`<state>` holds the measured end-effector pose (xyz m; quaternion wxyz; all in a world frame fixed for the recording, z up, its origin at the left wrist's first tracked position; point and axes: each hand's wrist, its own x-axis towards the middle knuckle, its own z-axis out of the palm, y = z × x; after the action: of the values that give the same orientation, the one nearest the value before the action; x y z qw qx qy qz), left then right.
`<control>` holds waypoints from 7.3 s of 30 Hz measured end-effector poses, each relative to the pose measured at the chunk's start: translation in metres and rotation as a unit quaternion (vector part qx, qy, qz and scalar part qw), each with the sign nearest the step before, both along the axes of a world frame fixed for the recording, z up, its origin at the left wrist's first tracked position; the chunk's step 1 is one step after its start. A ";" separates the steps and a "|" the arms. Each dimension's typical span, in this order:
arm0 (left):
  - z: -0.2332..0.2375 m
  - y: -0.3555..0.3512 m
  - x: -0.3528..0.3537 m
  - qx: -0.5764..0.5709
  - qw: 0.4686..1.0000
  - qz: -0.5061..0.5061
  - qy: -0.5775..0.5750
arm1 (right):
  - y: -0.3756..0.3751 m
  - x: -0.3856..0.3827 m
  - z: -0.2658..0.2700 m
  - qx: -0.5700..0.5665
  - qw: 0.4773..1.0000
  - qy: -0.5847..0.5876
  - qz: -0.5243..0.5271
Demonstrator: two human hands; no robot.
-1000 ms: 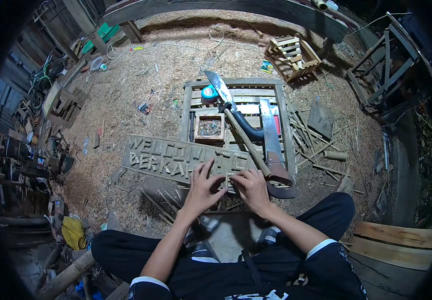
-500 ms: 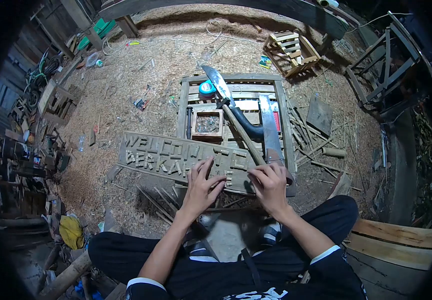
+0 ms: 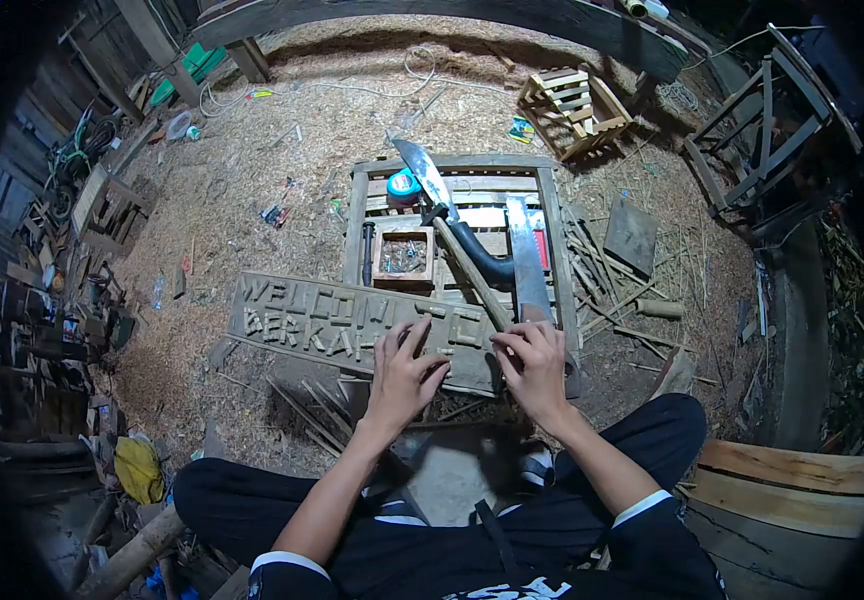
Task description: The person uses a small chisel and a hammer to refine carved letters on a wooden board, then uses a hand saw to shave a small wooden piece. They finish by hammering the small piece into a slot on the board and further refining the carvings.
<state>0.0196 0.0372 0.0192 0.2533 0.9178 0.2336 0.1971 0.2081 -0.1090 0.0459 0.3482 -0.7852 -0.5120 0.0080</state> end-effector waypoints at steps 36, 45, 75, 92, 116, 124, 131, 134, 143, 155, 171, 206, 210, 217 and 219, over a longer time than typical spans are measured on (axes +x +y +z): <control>0.003 0.015 -0.021 -0.029 0.999 -0.015 0.000 | 0.015 -0.031 -0.027 -0.015 0.985 -0.117 0.124; 0.000 0.016 -0.027 -0.039 0.999 -0.004 -0.015 | 0.014 -0.030 -0.021 -0.029 0.991 -0.069 0.111; 0.004 0.082 0.020 0.031 0.994 0.103 -0.032 | 0.080 0.012 0.000 -0.044 0.997 -0.036 0.058; -0.009 0.115 0.059 0.048 0.989 0.143 0.005 | 0.109 0.036 -0.018 -0.056 0.996 0.048 0.043; -0.002 0.123 0.092 0.041 0.984 0.140 0.100 | 0.123 0.045 -0.020 -0.129 0.987 0.086 0.040; -0.015 0.120 0.091 0.069 0.985 0.134 0.088 | 0.123 0.044 -0.023 -0.124 0.989 0.067 0.038; -0.022 0.116 0.090 0.023 0.988 0.147 0.044 | 0.122 0.046 -0.025 -0.132 0.987 0.080 0.049; -0.028 0.117 0.088 0.017 0.989 0.143 0.018 | 0.123 0.046 -0.025 -0.144 0.985 0.077 0.049; -0.001 0.109 0.087 -0.017 0.989 0.145 -0.026 | 0.125 0.045 -0.024 -0.140 0.987 0.063 0.053; 0.033 0.090 0.051 -0.230 0.967 0.051 -0.093 | 0.126 0.029 -0.010 -0.114 0.989 0.093 0.020; 0.031 0.081 0.026 -0.213 0.946 0.159 -0.187 | 0.061 0.003 0.016 0.055 0.971 0.230 0.032; 0.013 -0.013 -0.019 -0.140 0.982 0.091 -0.088 | 0.003 -0.014 -0.001 -0.028 0.968 0.231 0.097; 0.017 -0.024 -0.009 -0.123 0.983 0.092 -0.100 | 0.008 -0.024 0.008 0.003 0.967 0.230 0.108; 0.015 -0.026 0.005 -0.239 0.959 0.099 -0.114 | 0.006 -0.028 0.010 0.021 0.973 0.216 0.083; 0.016 -0.028 0.008 -0.260 0.954 0.091 -0.118 | 0.005 -0.025 0.011 0.036 0.971 0.225 0.072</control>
<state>0.0277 0.0097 0.0357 0.4901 0.7654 0.3272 0.2587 0.1829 -0.1042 0.0568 0.4807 -0.7117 -0.4755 0.1907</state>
